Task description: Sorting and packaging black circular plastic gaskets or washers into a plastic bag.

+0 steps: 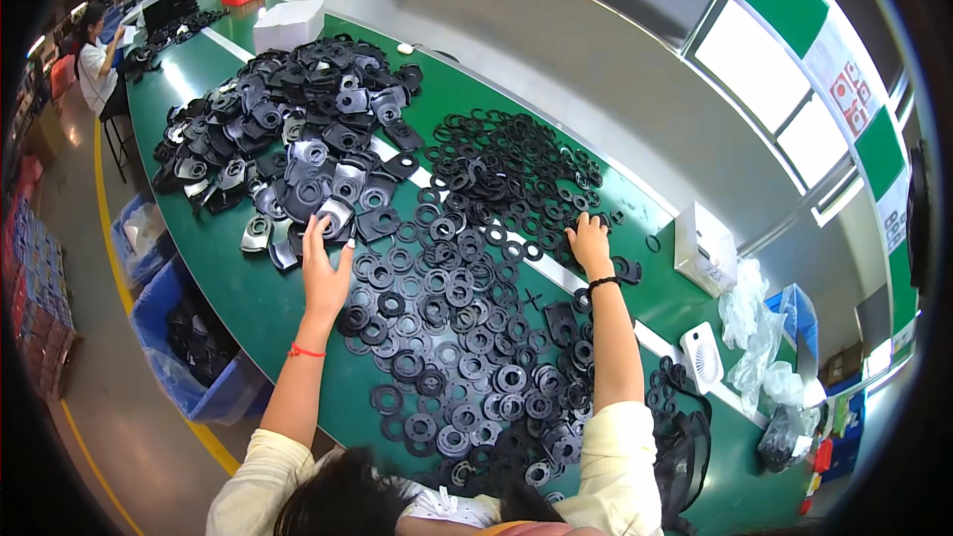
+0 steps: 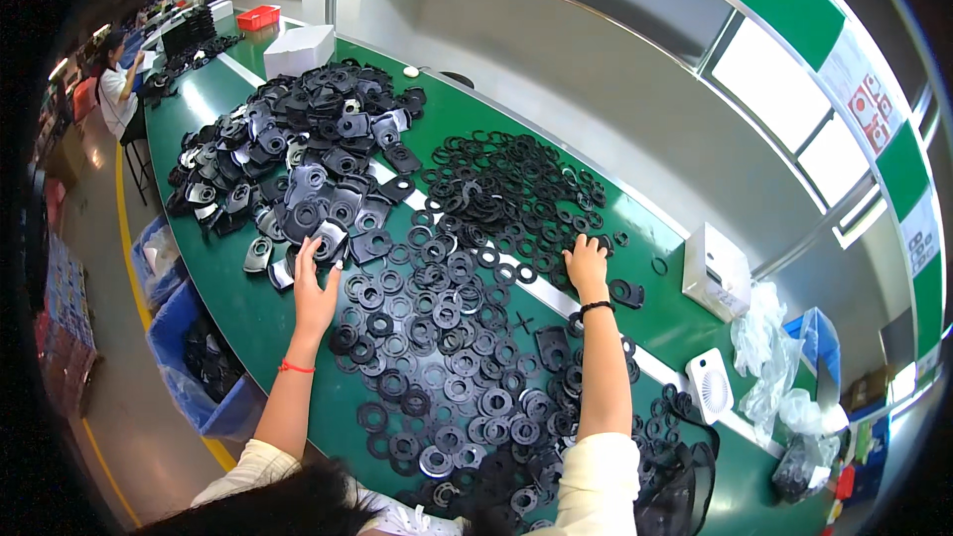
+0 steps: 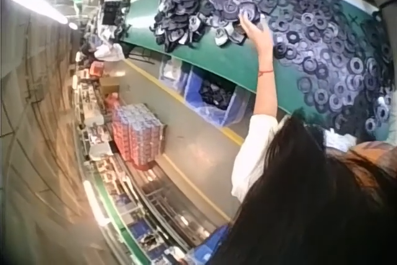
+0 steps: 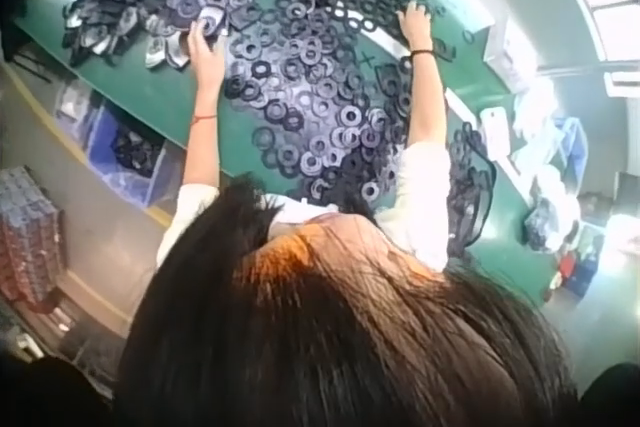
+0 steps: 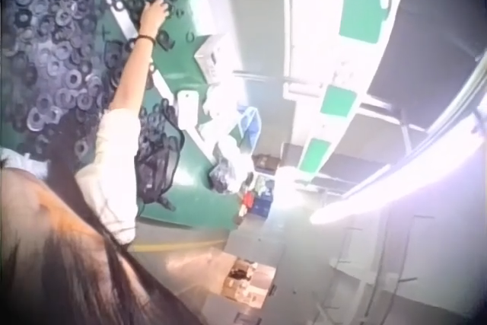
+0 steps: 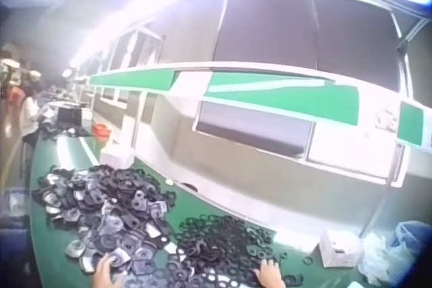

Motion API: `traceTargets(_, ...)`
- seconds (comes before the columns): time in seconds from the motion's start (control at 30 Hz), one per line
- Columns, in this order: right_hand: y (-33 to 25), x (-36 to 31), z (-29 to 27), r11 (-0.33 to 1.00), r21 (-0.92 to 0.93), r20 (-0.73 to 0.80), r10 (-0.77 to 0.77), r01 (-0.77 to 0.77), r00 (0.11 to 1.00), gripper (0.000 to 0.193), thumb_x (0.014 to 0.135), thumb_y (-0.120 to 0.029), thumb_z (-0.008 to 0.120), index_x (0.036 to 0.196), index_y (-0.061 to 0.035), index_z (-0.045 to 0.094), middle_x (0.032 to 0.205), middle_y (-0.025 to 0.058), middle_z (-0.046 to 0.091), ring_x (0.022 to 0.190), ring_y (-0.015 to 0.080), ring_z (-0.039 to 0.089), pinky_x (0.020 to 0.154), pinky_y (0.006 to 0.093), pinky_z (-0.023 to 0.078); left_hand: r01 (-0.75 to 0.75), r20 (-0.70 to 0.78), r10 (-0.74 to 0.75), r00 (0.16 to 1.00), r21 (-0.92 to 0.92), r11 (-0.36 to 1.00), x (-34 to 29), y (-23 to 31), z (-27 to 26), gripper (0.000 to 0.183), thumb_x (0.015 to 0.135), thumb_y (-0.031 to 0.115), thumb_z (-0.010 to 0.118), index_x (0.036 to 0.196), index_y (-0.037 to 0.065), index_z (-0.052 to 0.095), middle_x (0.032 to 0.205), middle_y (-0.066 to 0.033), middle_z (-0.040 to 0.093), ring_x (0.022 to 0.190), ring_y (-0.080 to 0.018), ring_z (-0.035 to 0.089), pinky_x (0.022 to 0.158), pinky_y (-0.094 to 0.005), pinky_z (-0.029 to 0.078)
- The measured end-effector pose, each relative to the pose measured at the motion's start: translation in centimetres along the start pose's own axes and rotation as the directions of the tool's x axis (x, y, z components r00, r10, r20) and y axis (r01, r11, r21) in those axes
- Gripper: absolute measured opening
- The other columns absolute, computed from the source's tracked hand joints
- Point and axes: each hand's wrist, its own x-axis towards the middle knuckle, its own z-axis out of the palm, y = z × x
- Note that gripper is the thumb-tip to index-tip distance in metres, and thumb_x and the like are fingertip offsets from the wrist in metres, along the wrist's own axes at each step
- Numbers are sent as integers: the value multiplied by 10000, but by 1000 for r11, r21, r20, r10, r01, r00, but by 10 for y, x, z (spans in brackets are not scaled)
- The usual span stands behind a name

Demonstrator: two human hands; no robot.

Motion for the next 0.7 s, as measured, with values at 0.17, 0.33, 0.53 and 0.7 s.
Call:
traceTargets(0.17, -6, -16, -3, 976, -204, -16, -74, 69, 997, 450, 851, -323, 621, 1126, -9, 450, 997, 237, 543, 898, 412, 552, 760, 458, 491, -14, 76, 16, 997, -27, 1000, -3, 22, 4, 432, 849, 127, 607, 1250, 25, 482, 1339, -232, 410, 1246, -377, 415, 1036, -405, 334)
traceTargets(0.33, -9, -44, -19, 999, -13, 70, -36, 37, 997, 488, 835, -375, 614, 1079, 17, 455, 1006, 245, 525, 961, 411, 518, 804, 479, 462, -53, 113, 59, 992, -48, 997, -10, 39, 10, 372, 833, 96, 609, 1194, 41, 534, 1305, -204, 457, 1225, -353, 447, 1017, -388, 354)
traceTargets(0.53, -9, -77, -47, 970, 228, 181, 36, -78, 983, 490, 862, -405, 572, 1039, 36, 449, 983, 310, 542, 930, 455, 522, 830, 502, 440, -96, 218, 122, 968, -124, 988, -21, 64, 21, 328, 851, 124, 616, 1158, 35, 542, 1284, -220, 450, 1206, -376, 446, 1011, -412, 359)
traceTargets(0.7, -18, -112, -78, 957, 280, 340, -25, -76, 940, 451, 933, -398, 465, 989, 50, 469, 973, 308, 573, 921, 457, 545, 840, 486, 426, -138, 310, 207, 928, -230, 963, -45, 87, 39, 310, 832, 98, 610, 1135, 57, 554, 1237, -202, 480, 1173, -376, 471, 999, -411, 374)
